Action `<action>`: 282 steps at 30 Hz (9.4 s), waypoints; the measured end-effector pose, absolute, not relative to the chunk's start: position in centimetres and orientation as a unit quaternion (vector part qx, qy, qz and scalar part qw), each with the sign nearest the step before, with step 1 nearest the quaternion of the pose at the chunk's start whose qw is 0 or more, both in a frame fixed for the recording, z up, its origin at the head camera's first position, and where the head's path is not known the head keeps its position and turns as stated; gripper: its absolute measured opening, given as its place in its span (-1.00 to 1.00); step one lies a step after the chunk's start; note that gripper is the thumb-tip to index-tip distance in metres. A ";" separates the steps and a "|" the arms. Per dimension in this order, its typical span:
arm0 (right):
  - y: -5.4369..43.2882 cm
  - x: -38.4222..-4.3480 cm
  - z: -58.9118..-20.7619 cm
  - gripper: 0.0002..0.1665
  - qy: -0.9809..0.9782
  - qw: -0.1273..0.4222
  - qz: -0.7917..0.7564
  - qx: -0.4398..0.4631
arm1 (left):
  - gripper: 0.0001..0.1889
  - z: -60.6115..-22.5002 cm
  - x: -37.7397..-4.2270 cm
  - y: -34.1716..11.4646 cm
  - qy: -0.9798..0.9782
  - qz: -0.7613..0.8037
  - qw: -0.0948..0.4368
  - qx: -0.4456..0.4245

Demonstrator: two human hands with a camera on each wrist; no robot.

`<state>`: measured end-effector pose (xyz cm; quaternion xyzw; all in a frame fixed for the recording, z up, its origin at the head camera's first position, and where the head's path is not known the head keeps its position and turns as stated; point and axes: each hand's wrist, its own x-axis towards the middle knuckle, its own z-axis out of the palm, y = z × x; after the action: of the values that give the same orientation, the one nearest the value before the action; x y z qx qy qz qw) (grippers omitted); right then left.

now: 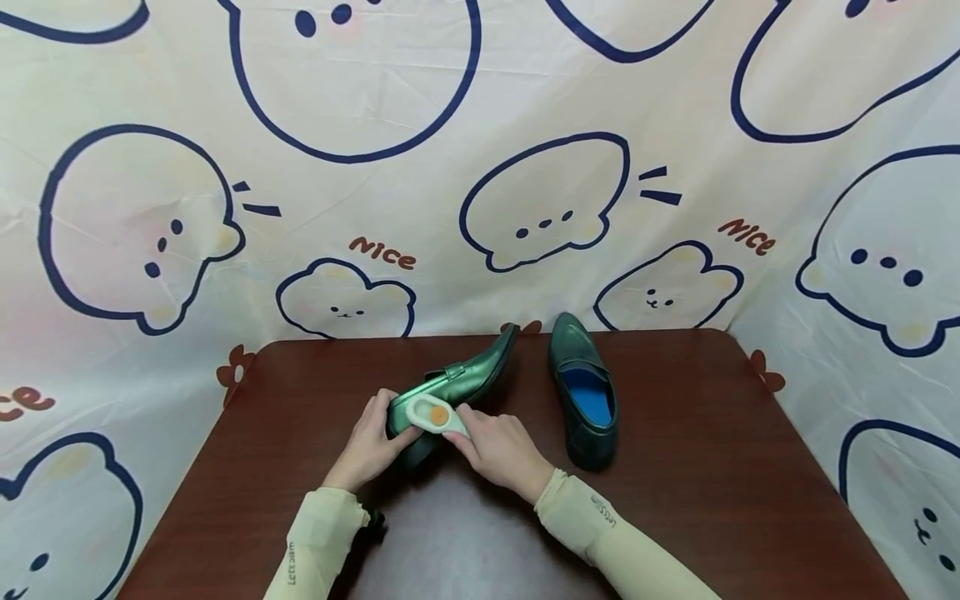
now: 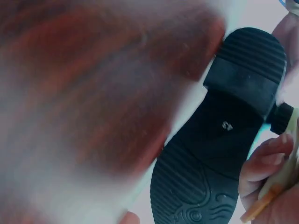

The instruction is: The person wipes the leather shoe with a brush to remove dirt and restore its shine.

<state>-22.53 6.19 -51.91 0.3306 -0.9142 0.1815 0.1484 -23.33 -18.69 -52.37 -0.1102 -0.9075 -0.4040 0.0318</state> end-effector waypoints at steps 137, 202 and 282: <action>9.1 -25.5 -49.9 -0.61 -0.942 0.180 0.244 0.145 | -0.52 -49.1 -23.7 -14.9 -0.960 -0.235 0.085 -0.127; 9.7 -25.0 -49.9 -0.62 -0.944 0.185 0.198 0.186 | -0.47 -50.4 -28.0 -16.4 -0.950 -0.234 0.091 -0.187; 9.9 -24.1 -51.2 -0.65 -0.942 0.210 0.182 0.190 | -0.47 -50.8 -27.8 -15.9 -0.949 -0.227 0.107 -0.189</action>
<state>-24.05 9.90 -51.24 0.1898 -0.9417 0.1819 0.2099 -27.76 -15.94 -50.80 -0.1892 -0.9493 -0.2274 0.1068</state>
